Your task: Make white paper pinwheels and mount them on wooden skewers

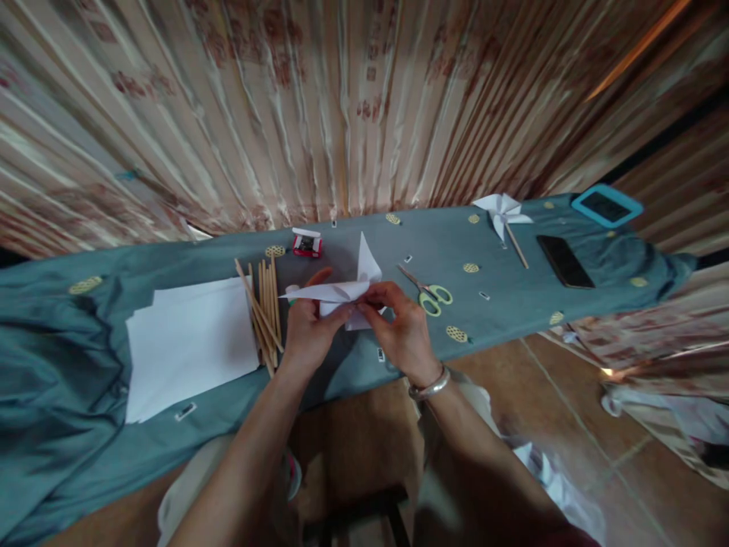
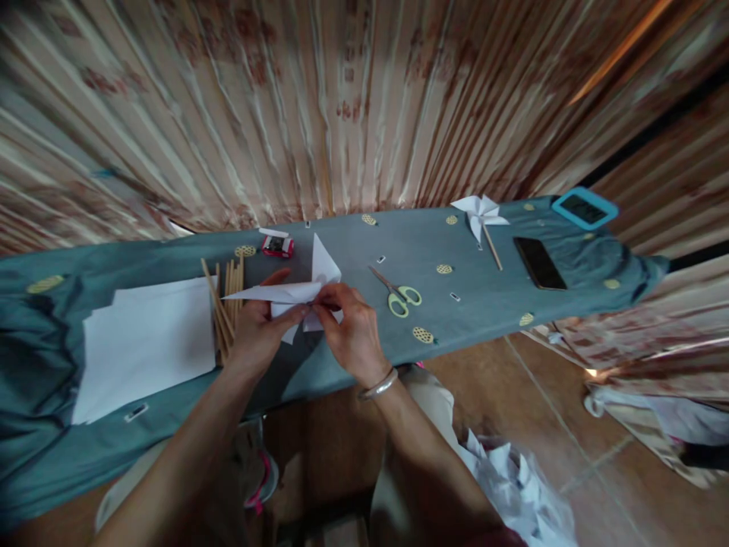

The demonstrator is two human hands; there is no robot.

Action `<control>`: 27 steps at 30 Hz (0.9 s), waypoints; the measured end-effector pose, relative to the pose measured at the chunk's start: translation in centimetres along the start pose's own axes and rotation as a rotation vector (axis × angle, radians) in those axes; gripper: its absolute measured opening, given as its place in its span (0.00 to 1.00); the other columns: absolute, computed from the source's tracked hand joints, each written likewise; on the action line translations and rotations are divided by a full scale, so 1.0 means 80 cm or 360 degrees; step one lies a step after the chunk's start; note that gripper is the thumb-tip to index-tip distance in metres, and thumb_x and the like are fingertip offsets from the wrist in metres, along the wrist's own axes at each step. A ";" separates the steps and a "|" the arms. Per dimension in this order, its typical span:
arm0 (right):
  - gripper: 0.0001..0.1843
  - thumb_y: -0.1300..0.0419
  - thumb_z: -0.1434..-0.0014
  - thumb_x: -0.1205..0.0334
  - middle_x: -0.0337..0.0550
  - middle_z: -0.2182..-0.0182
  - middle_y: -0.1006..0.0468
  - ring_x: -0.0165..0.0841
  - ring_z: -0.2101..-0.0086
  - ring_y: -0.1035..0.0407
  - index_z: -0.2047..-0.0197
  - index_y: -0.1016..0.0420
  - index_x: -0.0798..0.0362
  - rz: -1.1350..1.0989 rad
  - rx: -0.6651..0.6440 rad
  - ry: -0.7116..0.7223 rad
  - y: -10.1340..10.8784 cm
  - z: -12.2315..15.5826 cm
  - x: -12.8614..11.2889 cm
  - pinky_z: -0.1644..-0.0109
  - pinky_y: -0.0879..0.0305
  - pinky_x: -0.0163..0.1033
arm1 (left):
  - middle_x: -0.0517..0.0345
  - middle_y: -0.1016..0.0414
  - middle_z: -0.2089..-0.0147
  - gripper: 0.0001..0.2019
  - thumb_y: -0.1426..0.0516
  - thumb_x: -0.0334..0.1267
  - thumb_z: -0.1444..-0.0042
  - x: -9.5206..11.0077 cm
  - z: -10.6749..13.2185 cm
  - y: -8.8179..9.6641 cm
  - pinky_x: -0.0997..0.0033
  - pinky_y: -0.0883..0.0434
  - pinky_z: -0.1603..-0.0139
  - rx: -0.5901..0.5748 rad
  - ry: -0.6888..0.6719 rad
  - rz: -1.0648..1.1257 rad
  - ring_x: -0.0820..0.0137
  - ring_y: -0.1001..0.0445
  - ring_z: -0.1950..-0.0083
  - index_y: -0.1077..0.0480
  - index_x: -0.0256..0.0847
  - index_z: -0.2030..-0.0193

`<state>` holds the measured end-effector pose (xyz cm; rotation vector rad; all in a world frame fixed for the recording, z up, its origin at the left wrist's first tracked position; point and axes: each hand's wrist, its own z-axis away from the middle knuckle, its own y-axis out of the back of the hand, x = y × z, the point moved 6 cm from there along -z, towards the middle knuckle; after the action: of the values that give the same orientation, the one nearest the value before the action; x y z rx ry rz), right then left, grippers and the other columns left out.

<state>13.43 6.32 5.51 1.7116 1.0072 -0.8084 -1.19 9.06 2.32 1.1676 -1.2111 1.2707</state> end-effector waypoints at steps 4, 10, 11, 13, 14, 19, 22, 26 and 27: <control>0.05 0.39 0.42 0.66 0.39 0.66 0.21 0.31 0.63 0.26 0.61 0.28 0.50 -0.0062 -0.0023 -0.0063 0.001 0.001 0.001 0.56 0.30 0.38 | 0.56 0.21 0.61 0.31 0.34 0.39 0.58 -0.003 -0.002 0.002 0.68 0.29 0.57 0.0014 -0.0023 -0.0068 0.65 0.24 0.60 0.31 0.36 0.45; 0.05 0.40 0.43 0.65 0.37 0.66 0.22 0.30 0.64 0.26 0.61 0.28 0.50 -0.0018 -0.0013 -0.0097 0.008 0.004 -0.005 0.56 0.31 0.36 | 0.58 0.21 0.63 0.34 0.34 0.39 0.57 0.000 0.000 0.001 0.67 0.28 0.58 -0.0041 -0.0018 -0.0085 0.65 0.24 0.62 0.34 0.37 0.41; 0.05 0.40 0.43 0.65 0.37 0.66 0.22 0.30 0.64 0.26 0.61 0.27 0.50 -0.0006 -0.0012 -0.0092 0.008 0.004 -0.005 0.56 0.31 0.36 | 0.58 0.21 0.63 0.35 0.34 0.40 0.58 0.001 0.000 0.000 0.67 0.29 0.58 -0.0043 -0.0020 -0.0081 0.65 0.24 0.62 0.35 0.37 0.41; 0.05 0.40 0.43 0.65 0.37 0.66 0.22 0.30 0.65 0.27 0.62 0.27 0.50 0.0013 -0.0015 -0.0087 0.009 0.005 -0.006 0.57 0.31 0.37 | 0.58 0.21 0.64 0.35 0.33 0.40 0.58 0.002 0.000 0.001 0.67 0.29 0.58 -0.0039 -0.0010 -0.0077 0.65 0.24 0.62 0.34 0.37 0.41; 0.05 0.41 0.43 0.65 0.37 0.66 0.22 0.30 0.65 0.27 0.62 0.27 0.50 0.0017 -0.0017 -0.0085 0.009 0.005 -0.006 0.57 0.31 0.37 | 0.58 0.21 0.63 0.35 0.33 0.40 0.59 0.002 0.000 0.001 0.67 0.29 0.58 -0.0038 -0.0001 -0.0082 0.65 0.24 0.62 0.34 0.37 0.41; 0.05 0.41 0.43 0.65 0.37 0.66 0.23 0.30 0.65 0.27 0.62 0.27 0.50 0.0021 -0.0033 -0.0091 0.008 0.005 -0.007 0.57 0.31 0.37 | 0.56 0.21 0.63 0.33 0.33 0.41 0.58 -0.001 -0.002 0.002 0.67 0.28 0.58 -0.0061 -0.0005 -0.0103 0.64 0.23 0.61 0.32 0.37 0.43; 0.05 0.41 0.42 0.65 0.38 0.66 0.22 0.30 0.64 0.27 0.61 0.27 0.50 0.0045 -0.0037 -0.0086 0.009 0.005 -0.007 0.56 0.31 0.37 | 0.55 0.20 0.62 0.32 0.33 0.39 0.58 -0.001 -0.002 0.002 0.67 0.28 0.58 -0.0067 -0.0002 -0.0088 0.64 0.23 0.61 0.32 0.37 0.43; 0.06 0.39 0.43 0.65 0.37 0.66 0.22 0.30 0.65 0.28 0.60 0.27 0.50 0.0080 -0.0022 -0.0066 0.012 0.005 -0.008 0.56 0.31 0.38 | 0.54 0.20 0.62 0.32 0.34 0.39 0.57 0.004 0.001 0.002 0.66 0.28 0.59 -0.0065 -0.0001 -0.0159 0.64 0.23 0.61 0.31 0.36 0.43; 0.06 0.39 0.44 0.65 0.37 0.66 0.22 0.31 0.65 0.28 0.60 0.27 0.50 0.0094 -0.0012 -0.0059 0.013 0.005 -0.009 0.56 0.31 0.38 | 0.54 0.20 0.63 0.32 0.34 0.40 0.57 0.006 0.002 0.002 0.66 0.28 0.59 -0.0062 -0.0005 -0.0190 0.64 0.23 0.61 0.31 0.36 0.43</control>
<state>14.02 5.53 6.39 1.7063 0.9293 -0.7943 -1.40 8.95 2.77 1.1962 -1.1462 1.1520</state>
